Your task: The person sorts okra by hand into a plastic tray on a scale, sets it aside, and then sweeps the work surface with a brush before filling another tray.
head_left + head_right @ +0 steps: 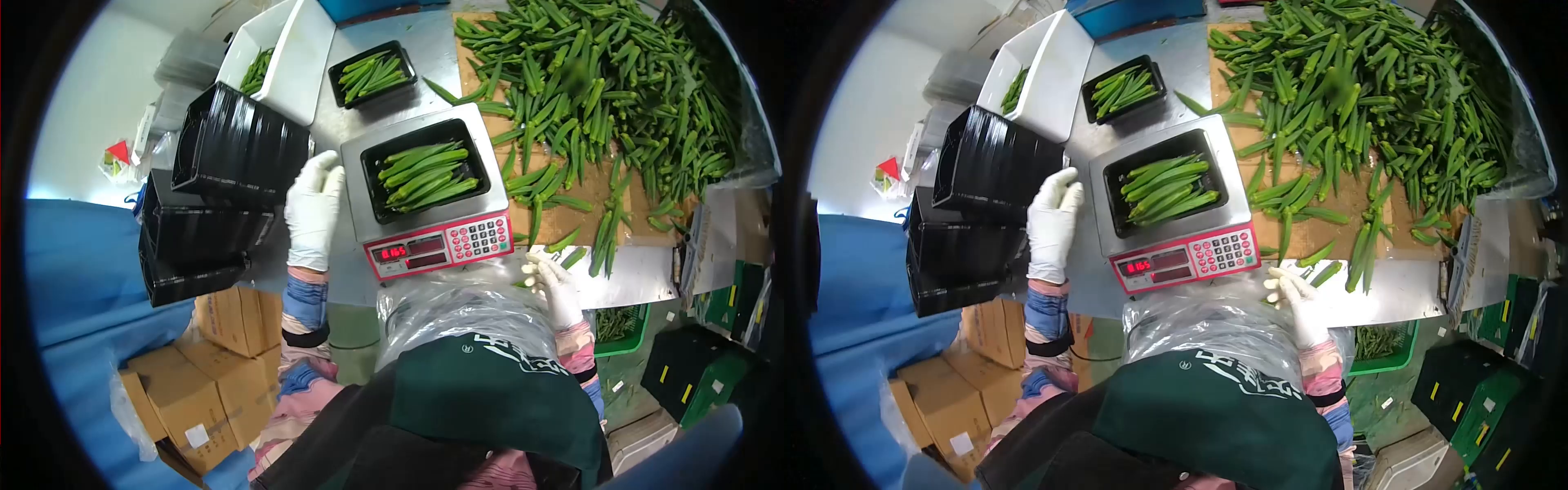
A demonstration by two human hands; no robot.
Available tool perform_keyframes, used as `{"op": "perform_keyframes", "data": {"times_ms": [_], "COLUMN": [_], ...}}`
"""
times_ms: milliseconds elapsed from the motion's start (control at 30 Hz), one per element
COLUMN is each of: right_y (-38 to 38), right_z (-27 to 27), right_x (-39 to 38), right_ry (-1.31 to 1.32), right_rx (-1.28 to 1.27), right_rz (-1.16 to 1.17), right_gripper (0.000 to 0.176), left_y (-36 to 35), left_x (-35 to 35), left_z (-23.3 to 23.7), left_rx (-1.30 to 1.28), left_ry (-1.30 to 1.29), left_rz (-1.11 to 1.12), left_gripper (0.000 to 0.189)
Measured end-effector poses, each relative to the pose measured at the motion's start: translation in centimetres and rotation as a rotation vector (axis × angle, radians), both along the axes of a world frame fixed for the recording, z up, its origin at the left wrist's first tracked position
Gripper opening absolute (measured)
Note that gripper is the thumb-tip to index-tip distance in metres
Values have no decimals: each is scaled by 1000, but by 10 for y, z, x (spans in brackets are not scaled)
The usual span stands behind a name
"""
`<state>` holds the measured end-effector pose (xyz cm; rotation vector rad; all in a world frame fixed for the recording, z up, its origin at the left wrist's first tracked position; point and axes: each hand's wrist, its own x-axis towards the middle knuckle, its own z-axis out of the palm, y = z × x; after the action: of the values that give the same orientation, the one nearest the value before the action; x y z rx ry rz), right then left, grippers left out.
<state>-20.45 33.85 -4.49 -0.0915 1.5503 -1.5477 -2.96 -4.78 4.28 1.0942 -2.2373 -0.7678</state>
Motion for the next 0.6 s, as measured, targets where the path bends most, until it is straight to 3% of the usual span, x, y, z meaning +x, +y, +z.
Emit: {"op": "perform_keyframes", "data": {"times_ms": [167, 233, 400, 467, 500, 533, 600], "right_y": [1, -1, -8, -7, -8, -8, -7], "right_z": [-10, -14, -7, -10, -10, -10, -14], "right_x": [1, 1, 4, 4, 3, 3, 4], "right_ry": [-50, -64, -43, -48, -48, -48, -48], "right_rx": [25, 37, 102, 106, 108, 108, 90], "right_rz": [6, 12, 25, 14, 14, 16, 15], "right_gripper": [34, 34, 32, 32, 31, 31, 32], "left_y": [-9, 0, 13, 26, 25, 14, 6], "left_x": [34, 32, 13, 2, -1, 3, -11], "left_z": [-1, -4, -25, -28, -39, -79, -78], "left_rx": [308, 416, 634, 635, 660, 590, 623], "left_ry": [171, 93, 26, -66, -150, -121, -25], "left_rz": [150, 150, 93, -23, -51, -110, -115], "left_gripper": [25, 29, 35, 46, 46, 41, 34]}}
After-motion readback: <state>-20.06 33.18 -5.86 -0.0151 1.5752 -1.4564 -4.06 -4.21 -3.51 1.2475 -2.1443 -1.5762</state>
